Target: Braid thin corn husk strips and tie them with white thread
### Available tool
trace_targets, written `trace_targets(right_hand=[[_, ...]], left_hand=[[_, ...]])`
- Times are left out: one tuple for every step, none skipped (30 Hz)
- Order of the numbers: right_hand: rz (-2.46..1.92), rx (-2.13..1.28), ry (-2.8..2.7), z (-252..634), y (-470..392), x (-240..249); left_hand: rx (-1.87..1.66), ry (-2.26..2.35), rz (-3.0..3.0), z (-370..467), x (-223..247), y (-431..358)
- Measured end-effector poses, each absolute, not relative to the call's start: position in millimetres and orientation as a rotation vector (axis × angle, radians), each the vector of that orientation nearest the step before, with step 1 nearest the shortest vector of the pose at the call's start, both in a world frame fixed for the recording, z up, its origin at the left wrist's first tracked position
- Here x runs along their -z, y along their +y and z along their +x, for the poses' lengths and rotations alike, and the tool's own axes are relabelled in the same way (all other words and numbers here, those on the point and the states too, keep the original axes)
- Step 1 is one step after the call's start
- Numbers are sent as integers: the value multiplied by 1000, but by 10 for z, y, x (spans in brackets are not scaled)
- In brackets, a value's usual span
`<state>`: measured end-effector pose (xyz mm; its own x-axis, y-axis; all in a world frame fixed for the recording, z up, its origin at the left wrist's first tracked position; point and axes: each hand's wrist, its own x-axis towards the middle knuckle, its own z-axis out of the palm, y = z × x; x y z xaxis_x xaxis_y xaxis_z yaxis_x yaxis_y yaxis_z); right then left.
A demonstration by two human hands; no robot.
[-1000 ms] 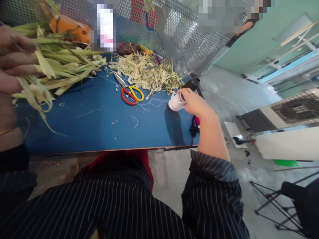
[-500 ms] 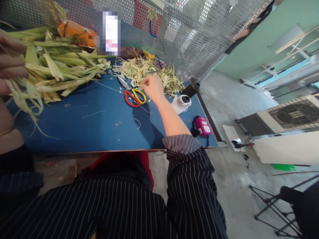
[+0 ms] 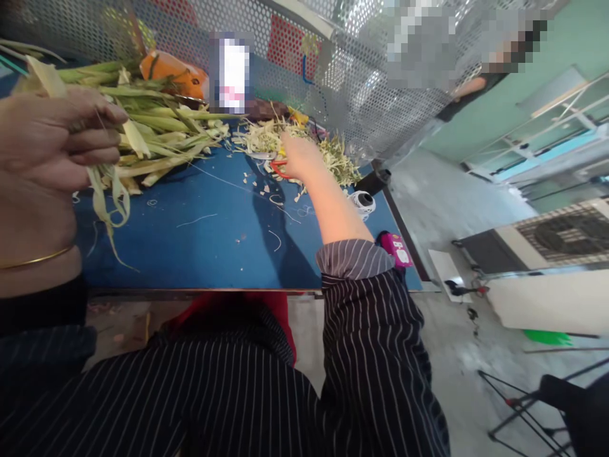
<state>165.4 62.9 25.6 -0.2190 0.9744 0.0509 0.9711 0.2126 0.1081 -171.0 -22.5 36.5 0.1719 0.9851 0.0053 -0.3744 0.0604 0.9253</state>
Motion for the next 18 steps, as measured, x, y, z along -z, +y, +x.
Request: trace_targets(right_hand=[[1964, -223, 2423, 1731, 633, -322], [1991, -243, 2412, 1812, 630, -379], [2028, -254, 2404, 1895, 615, -424], [2074, -265, 2419, 1976, 586, -453], [2125, -258, 2459, 2052, 541, -463], [2208, -198, 2530, 2118, 476, -452], [2331, -40, 2605, 2172, 390, -421], [2504, 285, 2651, 2211, 283, -369], [2666, 750, 2629, 2233, 157, -301], [2636, 1321, 2596, 2240, 15, -220], [2517, 1831, 2549, 2231, -137, -130], [2325, 2280, 2444, 2210, -294, -34], [2177, 2584, 2326, 2179, -449, 62], [2072, 2762, 2209, 2139, -595, 155], [2014, 2876, 2115, 2095, -729, 240], [1955, 2977, 2048, 2050, -848, 315], [1890, 3056, 2013, 2004, -950, 376], [1805, 3129, 2010, 1962, -1035, 421]], left_hand=[[-1273, 840, 994, -1689, -381, -243], [-1280, 863, 1004, -1675, -393, -256], [-1234, 879, 998, -1670, -399, -263], [-1240, 892, 999, -1673, -398, -263], [-1200, 897, 1007, -1683, -392, -257], [-1175, 862, 989, -1698, -383, -247], [-1225, 784, 968, -1713, -373, -235], [-1184, 755, 975, -1724, -366, -225], [-1161, 739, 986, -1729, -365, -218], [-1145, 744, 1007, -1724, -370, -216], [-1136, 752, 1022, -1711, -381, -218], [-1135, 772, 1031, -1691, -398, -223], [-1140, 789, 1031, -1667, -418, -227], [-1143, 798, 1023, -1640, -438, -227], [-1136, 802, 1015, -1614, -457, -221], [-1122, 793, 1006, -1588, -474, -207], [-1081, 757, 979, -1562, -489, -186], [-1032, 714, 950, -1534, -503, -159]])
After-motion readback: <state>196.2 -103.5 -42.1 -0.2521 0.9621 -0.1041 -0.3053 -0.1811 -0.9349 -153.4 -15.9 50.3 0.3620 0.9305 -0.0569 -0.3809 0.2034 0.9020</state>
